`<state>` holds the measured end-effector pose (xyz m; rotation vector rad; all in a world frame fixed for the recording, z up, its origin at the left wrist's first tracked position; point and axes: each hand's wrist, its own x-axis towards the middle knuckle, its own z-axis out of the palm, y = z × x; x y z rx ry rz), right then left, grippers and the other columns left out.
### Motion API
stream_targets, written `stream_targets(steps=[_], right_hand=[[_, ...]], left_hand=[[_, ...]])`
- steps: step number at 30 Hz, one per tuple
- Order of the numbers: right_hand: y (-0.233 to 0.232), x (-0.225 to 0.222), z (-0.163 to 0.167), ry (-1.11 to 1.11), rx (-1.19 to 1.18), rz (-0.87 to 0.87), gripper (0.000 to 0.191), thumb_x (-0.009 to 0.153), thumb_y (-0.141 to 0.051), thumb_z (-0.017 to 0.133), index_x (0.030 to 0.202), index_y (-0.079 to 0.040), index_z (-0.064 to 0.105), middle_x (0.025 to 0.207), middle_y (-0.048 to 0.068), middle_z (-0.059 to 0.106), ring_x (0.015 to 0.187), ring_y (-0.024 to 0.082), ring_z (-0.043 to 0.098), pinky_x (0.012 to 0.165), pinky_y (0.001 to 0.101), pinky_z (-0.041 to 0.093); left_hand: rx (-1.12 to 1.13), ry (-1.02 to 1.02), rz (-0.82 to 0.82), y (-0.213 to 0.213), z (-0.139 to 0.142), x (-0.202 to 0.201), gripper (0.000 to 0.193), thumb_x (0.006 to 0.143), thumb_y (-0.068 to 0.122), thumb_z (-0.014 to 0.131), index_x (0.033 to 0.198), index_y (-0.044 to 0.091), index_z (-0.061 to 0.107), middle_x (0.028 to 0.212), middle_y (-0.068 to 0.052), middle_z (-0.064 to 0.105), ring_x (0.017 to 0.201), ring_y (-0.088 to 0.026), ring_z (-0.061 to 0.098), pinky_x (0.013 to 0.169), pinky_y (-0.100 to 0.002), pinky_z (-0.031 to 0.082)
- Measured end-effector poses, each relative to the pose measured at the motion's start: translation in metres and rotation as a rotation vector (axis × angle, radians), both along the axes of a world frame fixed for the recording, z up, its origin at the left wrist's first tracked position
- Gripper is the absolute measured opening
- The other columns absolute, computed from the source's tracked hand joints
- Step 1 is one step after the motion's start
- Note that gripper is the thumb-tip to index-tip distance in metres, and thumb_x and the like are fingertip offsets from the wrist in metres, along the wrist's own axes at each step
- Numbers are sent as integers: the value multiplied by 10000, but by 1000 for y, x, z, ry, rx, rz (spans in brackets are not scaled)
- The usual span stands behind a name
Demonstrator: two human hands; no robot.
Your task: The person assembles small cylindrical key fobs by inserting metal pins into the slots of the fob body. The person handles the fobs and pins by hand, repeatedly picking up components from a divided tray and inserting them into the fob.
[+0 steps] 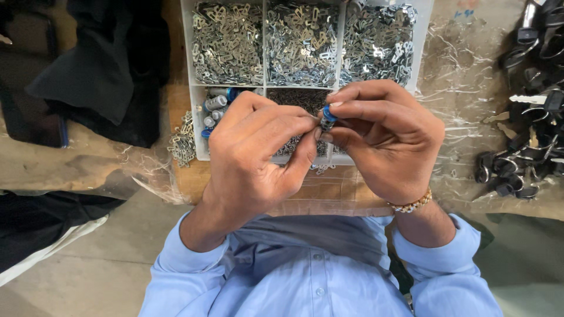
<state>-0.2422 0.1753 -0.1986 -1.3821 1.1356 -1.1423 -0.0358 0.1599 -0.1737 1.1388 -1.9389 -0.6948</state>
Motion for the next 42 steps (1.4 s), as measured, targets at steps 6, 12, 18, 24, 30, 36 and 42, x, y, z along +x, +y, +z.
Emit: stream_targets(steps=[6, 12, 18, 24, 30, 36, 42], right_hand=[[-3, 3, 4, -31, 3, 4, 261, 927, 187, 771, 1130, 35, 711, 1259, 128, 661, 1107, 112, 691, 919, 191, 623], [-6, 2, 12, 214, -11, 38, 288, 819, 160, 817, 1062, 21, 749, 1160, 133, 711, 968, 144, 700, 794, 195, 554], [-7, 2, 6, -145, 120, 13, 362, 922, 188, 741, 1246, 43, 672, 1348, 144, 641, 1125, 171, 716, 994, 241, 634], [-4, 2, 0, -131, 101, -50, 344, 915, 199, 760, 1213, 56, 666, 1336, 160, 628, 1125, 179, 724, 964, 238, 639], [-2, 1, -3, -68, 42, -33, 291, 911, 202, 787, 1142, 61, 680, 1271, 138, 618, 1144, 135, 674, 966, 219, 628], [0, -1, -4, -152, 44, 19, 291, 926, 183, 795, 1165, 51, 695, 1244, 104, 595, 1093, 101, 657, 919, 194, 624], [-1, -1, -2, -35, 19, 16, 276, 894, 147, 841, 1117, 40, 720, 1197, 79, 595, 1007, 53, 634, 833, 142, 568]], left_hand=[[13, 4, 12, 2, -1, 0, 182, 861, 6, 824, 1014, 48, 734, 1031, -52, 749, 912, -238, 668, 758, -300, 547], [45, -31, -4, -1, 8, 3, 176, 861, 45, 865, 973, 76, 733, 1001, -38, 749, 897, -233, 658, 760, -315, 533], [-22, -226, 19, -10, 14, 4, 196, 867, 127, 889, 998, 85, 750, 967, -24, 737, 883, -261, 628, 758, -354, 493], [-79, -294, 54, -7, 2, -2, 156, 863, 70, 853, 965, 84, 736, 930, -39, 714, 851, -273, 621, 779, -375, 486], [58, 112, 42, 4, 2, -1, 235, 921, -26, 815, 1113, 78, 728, 1055, -26, 742, 885, -194, 640, 795, -278, 523], [86, 189, 70, 6, -2, -4, 236, 934, -32, 818, 1122, 84, 737, 1005, -15, 749, 859, -158, 654, 769, -248, 535], [73, 152, 70, 6, -1, -3, 244, 884, -34, 823, 1085, 82, 749, 974, -7, 734, 814, -152, 631, 723, -252, 513]])
